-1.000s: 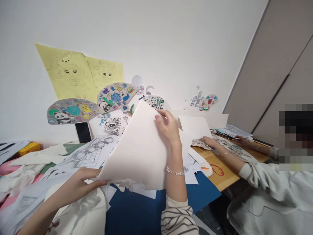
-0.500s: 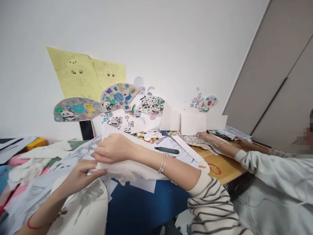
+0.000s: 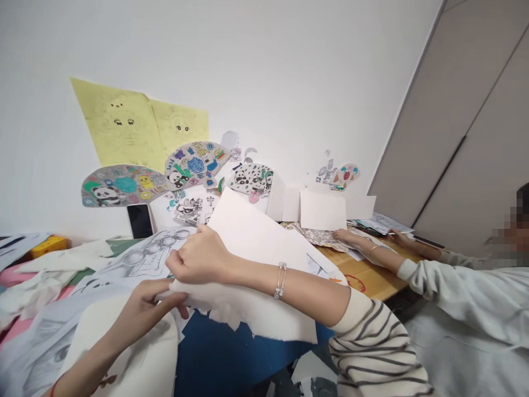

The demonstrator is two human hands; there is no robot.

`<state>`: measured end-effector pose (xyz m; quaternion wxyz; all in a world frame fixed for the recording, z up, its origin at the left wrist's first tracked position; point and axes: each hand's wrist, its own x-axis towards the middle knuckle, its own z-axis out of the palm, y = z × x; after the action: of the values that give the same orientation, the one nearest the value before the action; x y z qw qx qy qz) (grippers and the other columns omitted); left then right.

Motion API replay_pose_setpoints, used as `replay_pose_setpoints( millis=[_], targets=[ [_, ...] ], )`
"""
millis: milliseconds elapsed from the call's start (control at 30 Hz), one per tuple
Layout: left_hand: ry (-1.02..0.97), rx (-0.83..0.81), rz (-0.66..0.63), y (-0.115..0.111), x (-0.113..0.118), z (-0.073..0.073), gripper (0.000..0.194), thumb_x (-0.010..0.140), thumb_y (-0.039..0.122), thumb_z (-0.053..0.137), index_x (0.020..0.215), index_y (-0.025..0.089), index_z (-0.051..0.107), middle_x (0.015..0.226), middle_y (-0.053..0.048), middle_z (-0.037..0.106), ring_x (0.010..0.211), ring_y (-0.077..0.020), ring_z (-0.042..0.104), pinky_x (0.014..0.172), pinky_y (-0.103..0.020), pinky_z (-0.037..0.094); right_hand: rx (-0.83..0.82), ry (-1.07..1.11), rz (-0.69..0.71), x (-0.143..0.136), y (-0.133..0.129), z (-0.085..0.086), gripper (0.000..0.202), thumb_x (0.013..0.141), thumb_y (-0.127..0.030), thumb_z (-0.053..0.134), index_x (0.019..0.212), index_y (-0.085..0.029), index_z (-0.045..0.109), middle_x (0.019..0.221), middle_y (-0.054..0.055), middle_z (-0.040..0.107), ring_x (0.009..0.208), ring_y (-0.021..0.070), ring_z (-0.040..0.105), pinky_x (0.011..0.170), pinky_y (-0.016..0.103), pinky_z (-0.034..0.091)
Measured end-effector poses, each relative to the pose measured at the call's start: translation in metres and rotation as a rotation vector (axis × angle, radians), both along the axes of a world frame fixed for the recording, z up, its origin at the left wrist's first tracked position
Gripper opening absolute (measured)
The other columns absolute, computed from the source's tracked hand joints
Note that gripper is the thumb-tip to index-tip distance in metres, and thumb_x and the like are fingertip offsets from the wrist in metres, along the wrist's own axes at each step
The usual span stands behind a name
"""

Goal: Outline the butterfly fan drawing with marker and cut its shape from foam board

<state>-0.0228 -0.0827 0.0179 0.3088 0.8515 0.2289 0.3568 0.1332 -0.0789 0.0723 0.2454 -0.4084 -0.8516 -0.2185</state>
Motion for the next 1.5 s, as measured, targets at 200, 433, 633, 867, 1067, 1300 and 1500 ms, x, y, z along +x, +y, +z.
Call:
replay_pose_setpoints(
  millis=[200, 433, 633, 867, 1067, 1300, 1500],
  targets=[
    [-0.191, 0.124, 0.160, -0.009, 0.007, -0.008, 0.026, 0.086, 0.031, 0.054, 0.066, 0.023, 0.068, 0.064, 0.000, 0.069, 0.063, -0.0179, 0.062, 0.067, -0.025, 0.046, -0.073, 0.266, -0.155, 0.017, 0.019, -0.001, 0.045, 0.085, -0.023, 0.039, 0.042, -0.015, 0.048, 0.042, -0.001, 0.050, 0.046, 0.0090, 0.040, 0.067, 0.028, 0.030],
    [-0.095, -0.107, 0.203, 0.007, 0.000, -0.001, 0.028, 0.088, 0.043, 0.048, 0.076, 0.022, 0.064, 0.071, 0.000, 0.070, 0.074, -0.0193, 0.065, 0.069, -0.024, 0.045, 0.022, 0.443, -0.173, 0.033, 0.030, 0.011, 0.046, 0.086, -0.020, 0.036, 0.040, -0.016, 0.038, 0.041, -0.003, 0.043, 0.045, 0.0075, 0.035, 0.067, 0.026, 0.030],
    [0.061, -0.235, 0.011, 0.009, 0.005, 0.002, 0.033, 0.092, 0.044, 0.041, 0.082, 0.020, 0.061, 0.064, 0.001, 0.066, 0.065, -0.0165, 0.065, 0.070, -0.024, 0.044, 0.259, 0.157, -0.225, 0.056, 0.044, 0.022, 0.049, 0.088, -0.023, 0.034, 0.041, -0.016, 0.043, 0.043, 0.000, 0.049, 0.046, 0.0085, 0.031, 0.071, 0.032, 0.029],
    [0.175, 0.072, 0.260, 0.027, -0.002, -0.014, 0.037, 0.094, 0.032, 0.029, 0.123, 0.024, 0.050, 0.095, -0.005, 0.061, 0.065, -0.0159, 0.060, 0.072, -0.030, 0.044, 0.133, -0.487, -0.024, 0.173, 0.086, 0.004, 0.038, 0.086, -0.024, 0.036, 0.055, -0.018, 0.057, 0.063, 0.007, 0.057, 0.066, 0.0170, 0.042, 0.084, 0.040, 0.029],
    [0.206, 0.101, 0.375, 0.085, 0.001, -0.051, 0.029, 0.090, 0.037, 0.037, 0.097, 0.022, 0.061, 0.093, -0.005, 0.060, 0.081, -0.0200, 0.058, 0.075, -0.030, 0.044, -0.067, -0.629, 0.158, 0.193, 0.077, -0.101, 0.031, 0.082, -0.024, 0.043, 0.054, -0.019, 0.055, 0.076, 0.006, 0.057, 0.076, 0.0168, 0.044, 0.084, 0.035, 0.031],
    [0.203, 0.044, 0.539, 0.136, 0.000, -0.101, 0.034, 0.085, 0.030, 0.037, 0.108, 0.021, 0.061, 0.087, -0.007, 0.060, 0.078, -0.0220, 0.058, 0.075, -0.032, 0.043, -0.189, -0.539, 0.222, 0.163, 0.058, -0.173, 0.024, 0.084, -0.036, 0.048, 0.067, -0.022, 0.058, 0.082, 0.000, 0.058, 0.076, 0.0120, 0.045, 0.084, 0.025, 0.033],
    [0.187, 0.031, 0.582, 0.160, -0.011, -0.118, 0.036, 0.083, 0.040, 0.040, 0.103, 0.023, 0.064, 0.094, -0.006, 0.064, 0.083, -0.0228, 0.058, 0.075, -0.031, 0.042, -0.044, 0.027, -0.346, 0.177, 0.021, -0.187, 0.020, 0.086, -0.029, 0.044, 0.092, -0.021, 0.061, 0.091, 0.005, 0.058, 0.085, 0.0174, 0.048, 0.094, 0.036, 0.027]
  ],
)
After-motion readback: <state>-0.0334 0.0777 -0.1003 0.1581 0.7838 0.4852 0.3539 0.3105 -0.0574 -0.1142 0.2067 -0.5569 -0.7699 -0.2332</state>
